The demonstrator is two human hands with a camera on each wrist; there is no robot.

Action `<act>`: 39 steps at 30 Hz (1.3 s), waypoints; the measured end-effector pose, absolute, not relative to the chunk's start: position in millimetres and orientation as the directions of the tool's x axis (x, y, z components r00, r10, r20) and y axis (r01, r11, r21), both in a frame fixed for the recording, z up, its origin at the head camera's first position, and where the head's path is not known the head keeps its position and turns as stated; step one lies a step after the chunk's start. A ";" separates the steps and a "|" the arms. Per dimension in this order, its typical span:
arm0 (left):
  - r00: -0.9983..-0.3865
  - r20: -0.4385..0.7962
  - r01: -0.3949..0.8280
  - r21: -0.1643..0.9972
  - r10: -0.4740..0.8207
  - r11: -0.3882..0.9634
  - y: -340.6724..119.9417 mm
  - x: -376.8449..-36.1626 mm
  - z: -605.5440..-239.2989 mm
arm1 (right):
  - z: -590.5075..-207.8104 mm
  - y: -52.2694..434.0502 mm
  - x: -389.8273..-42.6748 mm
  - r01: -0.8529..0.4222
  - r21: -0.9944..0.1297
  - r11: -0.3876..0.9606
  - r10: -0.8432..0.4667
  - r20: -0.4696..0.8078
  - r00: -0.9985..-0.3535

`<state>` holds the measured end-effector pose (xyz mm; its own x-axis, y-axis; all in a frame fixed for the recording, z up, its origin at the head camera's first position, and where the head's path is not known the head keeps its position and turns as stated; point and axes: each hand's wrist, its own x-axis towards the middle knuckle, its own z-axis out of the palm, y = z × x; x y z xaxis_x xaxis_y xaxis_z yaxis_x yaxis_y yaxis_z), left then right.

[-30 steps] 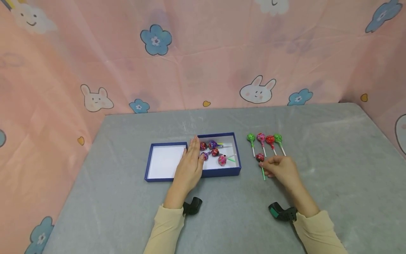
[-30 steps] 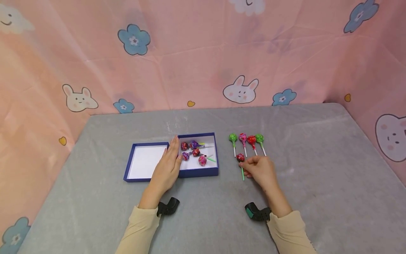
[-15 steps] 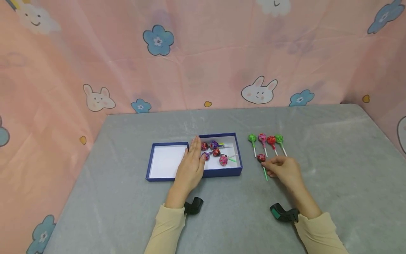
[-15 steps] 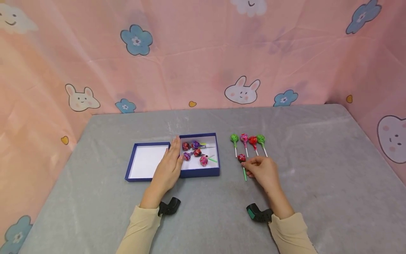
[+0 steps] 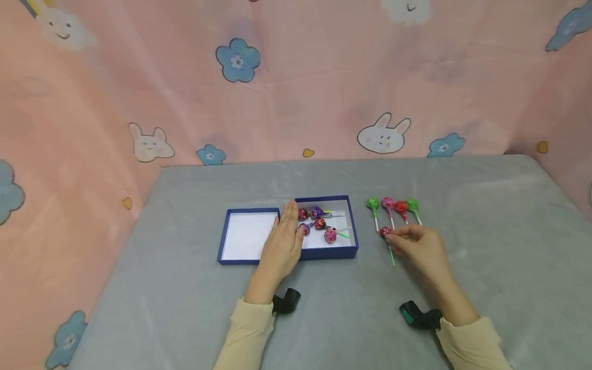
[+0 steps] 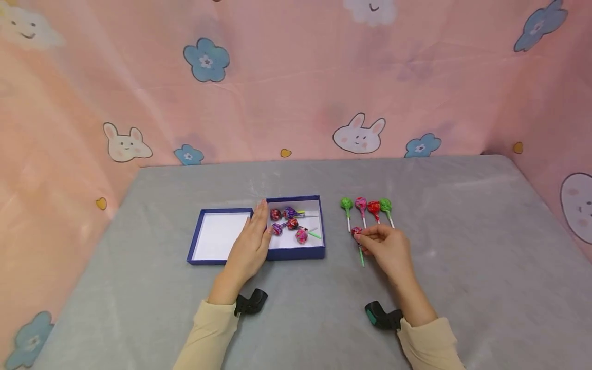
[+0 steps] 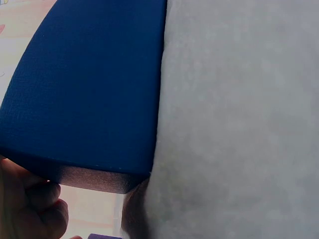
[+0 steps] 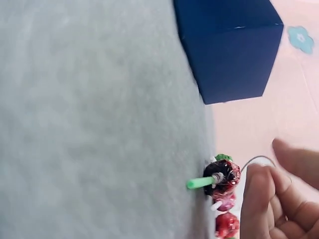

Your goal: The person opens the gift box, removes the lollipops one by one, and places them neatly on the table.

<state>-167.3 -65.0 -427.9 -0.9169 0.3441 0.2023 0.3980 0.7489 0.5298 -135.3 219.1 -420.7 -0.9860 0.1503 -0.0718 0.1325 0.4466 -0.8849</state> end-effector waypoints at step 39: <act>-0.913 0.215 0.407 0.526 0.346 0.747 -65.3 -167.1 -429.4 | -392.0 164.7 -156.9 -0.017 -0.859 0.512 -0.041 -0.005 -0.999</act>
